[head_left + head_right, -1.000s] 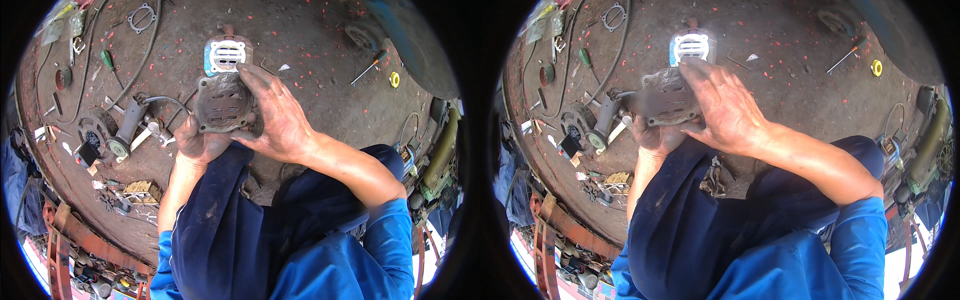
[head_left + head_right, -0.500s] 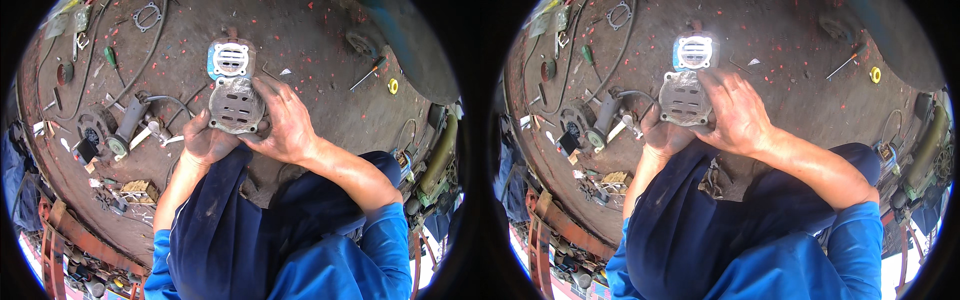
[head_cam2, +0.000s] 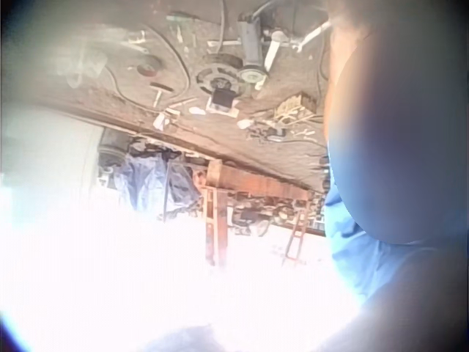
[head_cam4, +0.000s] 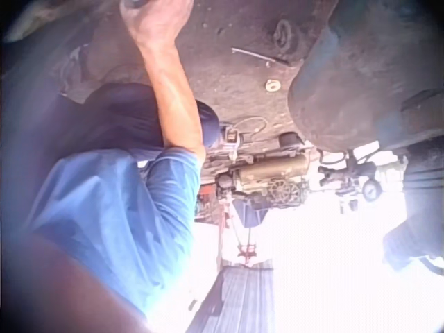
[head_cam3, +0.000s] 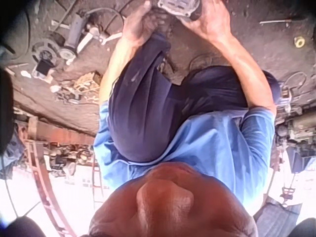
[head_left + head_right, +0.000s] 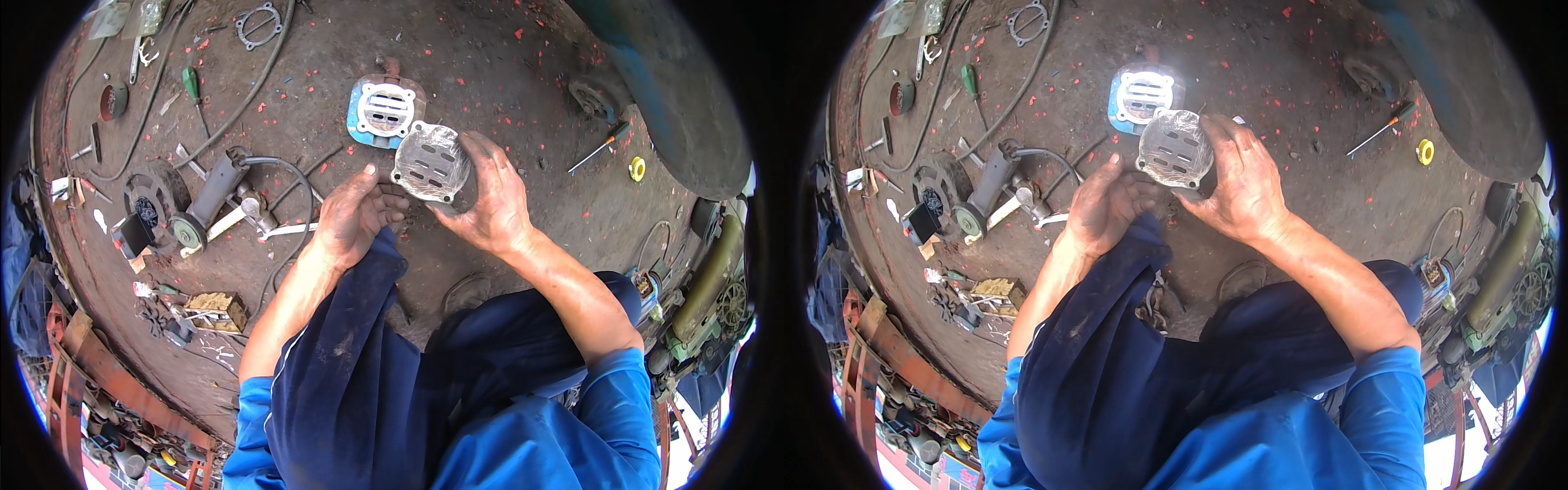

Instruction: The person sits on the floor and assembles a mechanical housing by placing a gasket and a metal cover onto a blue base. They align the components, press them together, and inspect the fit from multiple angles.

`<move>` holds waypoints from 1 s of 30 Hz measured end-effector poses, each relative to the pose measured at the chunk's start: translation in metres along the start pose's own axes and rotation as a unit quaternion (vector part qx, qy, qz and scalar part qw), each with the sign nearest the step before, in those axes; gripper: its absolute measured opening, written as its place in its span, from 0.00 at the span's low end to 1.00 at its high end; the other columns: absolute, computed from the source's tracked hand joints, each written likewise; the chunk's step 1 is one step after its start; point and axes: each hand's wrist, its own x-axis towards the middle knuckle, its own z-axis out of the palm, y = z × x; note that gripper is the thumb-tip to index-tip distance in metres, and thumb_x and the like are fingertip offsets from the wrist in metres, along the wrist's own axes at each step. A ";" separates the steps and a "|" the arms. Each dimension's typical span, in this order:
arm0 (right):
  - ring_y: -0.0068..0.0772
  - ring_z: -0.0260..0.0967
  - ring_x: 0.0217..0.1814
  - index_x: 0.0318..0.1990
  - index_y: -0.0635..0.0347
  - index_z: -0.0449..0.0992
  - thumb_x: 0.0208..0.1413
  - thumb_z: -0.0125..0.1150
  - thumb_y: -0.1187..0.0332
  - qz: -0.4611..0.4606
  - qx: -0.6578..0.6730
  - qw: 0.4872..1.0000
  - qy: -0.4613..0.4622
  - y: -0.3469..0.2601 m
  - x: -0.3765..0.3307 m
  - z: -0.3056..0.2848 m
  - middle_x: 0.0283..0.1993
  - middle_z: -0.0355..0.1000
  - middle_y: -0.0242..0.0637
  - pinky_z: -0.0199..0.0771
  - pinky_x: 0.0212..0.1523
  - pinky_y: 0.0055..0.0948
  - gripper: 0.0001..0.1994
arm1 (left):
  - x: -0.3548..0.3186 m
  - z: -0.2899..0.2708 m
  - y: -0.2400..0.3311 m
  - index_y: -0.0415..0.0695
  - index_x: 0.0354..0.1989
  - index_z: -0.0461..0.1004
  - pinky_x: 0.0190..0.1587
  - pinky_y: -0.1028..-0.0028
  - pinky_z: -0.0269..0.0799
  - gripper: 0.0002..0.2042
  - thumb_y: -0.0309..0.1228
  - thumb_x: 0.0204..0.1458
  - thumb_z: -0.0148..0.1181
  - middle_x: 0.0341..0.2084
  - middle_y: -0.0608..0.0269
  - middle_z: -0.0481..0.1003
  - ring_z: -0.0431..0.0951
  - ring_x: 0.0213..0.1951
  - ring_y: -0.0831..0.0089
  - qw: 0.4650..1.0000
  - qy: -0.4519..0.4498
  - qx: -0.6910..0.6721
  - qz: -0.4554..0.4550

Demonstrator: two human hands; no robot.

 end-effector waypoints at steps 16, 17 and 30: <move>0.57 0.70 0.65 0.69 0.65 0.62 0.33 0.86 0.64 -0.011 -0.002 1.000 -0.008 0.003 0.000 0.000 0.64 0.69 0.55 0.73 0.63 0.50 0.52 | -0.004 0.008 0.001 0.39 0.46 0.77 0.42 0.72 0.75 0.08 0.30 0.65 0.63 0.36 0.59 0.80 0.79 0.36 0.73 0.992 0.074 0.087 0.057; 0.57 0.70 0.64 0.68 0.65 0.62 0.34 0.85 0.63 -0.012 -0.005 1.000 -0.008 0.003 0.000 0.000 0.64 0.69 0.55 0.73 0.62 0.50 0.51 | -0.004 0.006 0.001 0.39 0.47 0.77 0.43 0.70 0.75 0.08 0.29 0.65 0.63 0.36 0.59 0.80 0.79 0.37 0.71 0.991 0.074 0.091 0.058; 0.55 0.70 0.63 0.67 0.65 0.63 0.37 0.85 0.61 -0.013 -0.017 1.000 -0.018 0.005 0.001 0.001 0.65 0.68 0.53 0.74 0.62 0.49 0.49 | -0.004 0.004 0.002 0.39 0.47 0.77 0.45 0.69 0.75 0.09 0.29 0.64 0.64 0.37 0.59 0.80 0.79 0.39 0.70 0.990 0.075 0.105 0.060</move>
